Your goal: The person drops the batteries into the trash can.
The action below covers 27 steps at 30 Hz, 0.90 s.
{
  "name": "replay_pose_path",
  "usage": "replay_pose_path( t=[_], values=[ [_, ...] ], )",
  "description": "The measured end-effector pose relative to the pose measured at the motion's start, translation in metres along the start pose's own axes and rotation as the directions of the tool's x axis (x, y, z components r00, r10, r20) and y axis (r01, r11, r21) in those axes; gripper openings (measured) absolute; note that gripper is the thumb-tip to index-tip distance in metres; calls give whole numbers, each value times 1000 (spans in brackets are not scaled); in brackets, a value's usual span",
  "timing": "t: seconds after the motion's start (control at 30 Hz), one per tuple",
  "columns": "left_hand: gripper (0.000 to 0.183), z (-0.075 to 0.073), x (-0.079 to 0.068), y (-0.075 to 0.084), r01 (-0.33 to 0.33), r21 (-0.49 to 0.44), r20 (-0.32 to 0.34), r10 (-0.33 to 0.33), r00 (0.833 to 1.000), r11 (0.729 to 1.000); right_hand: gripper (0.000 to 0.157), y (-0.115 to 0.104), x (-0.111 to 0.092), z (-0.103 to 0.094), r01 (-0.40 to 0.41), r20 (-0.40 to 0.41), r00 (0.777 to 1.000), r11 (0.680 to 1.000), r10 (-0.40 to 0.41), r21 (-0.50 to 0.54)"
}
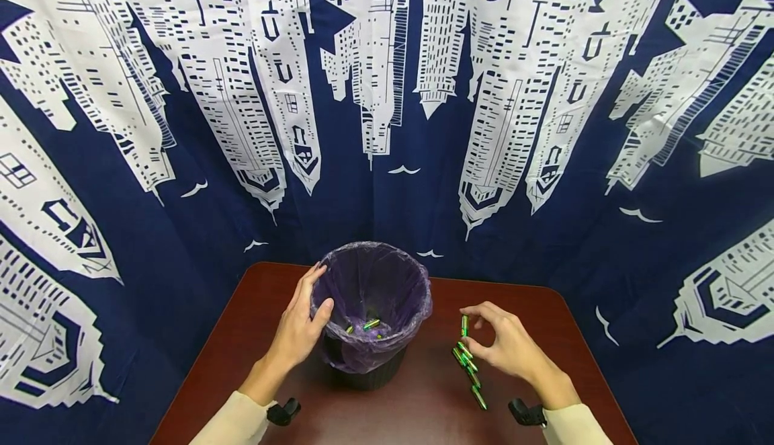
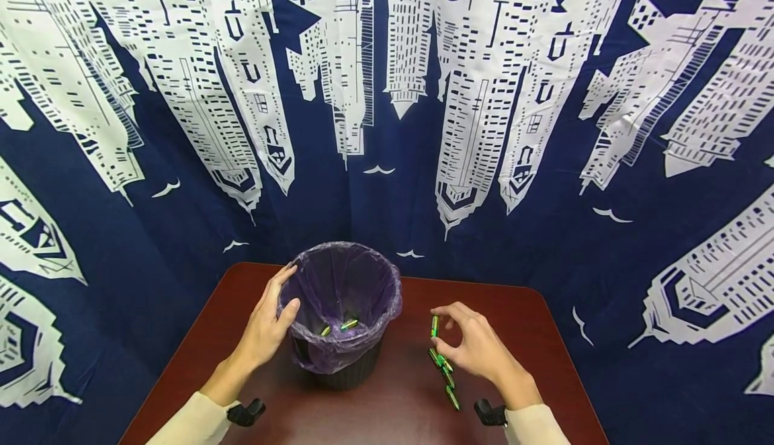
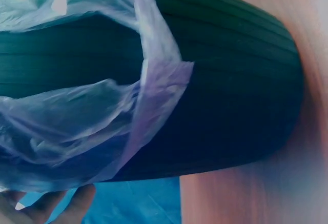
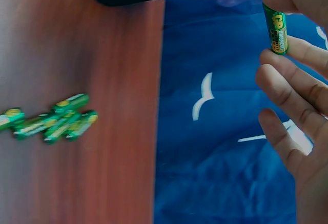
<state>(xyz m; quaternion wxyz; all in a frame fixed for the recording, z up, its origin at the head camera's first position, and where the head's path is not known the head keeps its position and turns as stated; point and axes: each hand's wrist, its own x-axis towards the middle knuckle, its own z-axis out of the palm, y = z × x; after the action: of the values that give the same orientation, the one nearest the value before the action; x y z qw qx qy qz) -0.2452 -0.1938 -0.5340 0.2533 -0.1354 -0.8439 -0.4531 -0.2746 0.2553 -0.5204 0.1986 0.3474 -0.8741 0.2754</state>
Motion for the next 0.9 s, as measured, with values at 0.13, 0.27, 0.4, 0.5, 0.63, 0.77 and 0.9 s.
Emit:
replay_pose_path(
  t=[0.13, 0.27, 0.4, 0.5, 0.63, 0.77, 0.9],
  values=[
    [62, 9, -5, -4, -24, -57, -60, 20, 998, 998, 53, -4, 16, -12, 50, -30, 998, 999, -50, -13],
    [59, 15, -6, -6, -54, -119, -104, 42, 994, 991, 52, -11, 35, -22, 98, -54, 994, 995, -99, -13],
    [61, 17, -5, -6, -77, -150, -106, 61, 992, 986, 50, -19, 53, -32, 128, -66, 990, 992, -129, -17],
    [62, 17, -4, -5, -64, -148, -85, 52, 995, 987, 49, -26, 66, -39, 143, -61, 988, 990, -144, -21],
    [63, 15, -3, -3, -46, -142, -56, 38, 998, 989, 47, -35, 84, -44, 164, -37, 986, 986, -165, -27],
    [63, 9, -3, 1, -23, -148, -9, 22, 1000, 989, 46, -45, 100, -45, 178, 5, 984, 984, -178, -22],
    [66, 1, -3, 6, 22, -121, 32, -18, 999, 992, 47, -55, 117, -42, 189, 50, 981, 982, -188, 2]
  ],
)
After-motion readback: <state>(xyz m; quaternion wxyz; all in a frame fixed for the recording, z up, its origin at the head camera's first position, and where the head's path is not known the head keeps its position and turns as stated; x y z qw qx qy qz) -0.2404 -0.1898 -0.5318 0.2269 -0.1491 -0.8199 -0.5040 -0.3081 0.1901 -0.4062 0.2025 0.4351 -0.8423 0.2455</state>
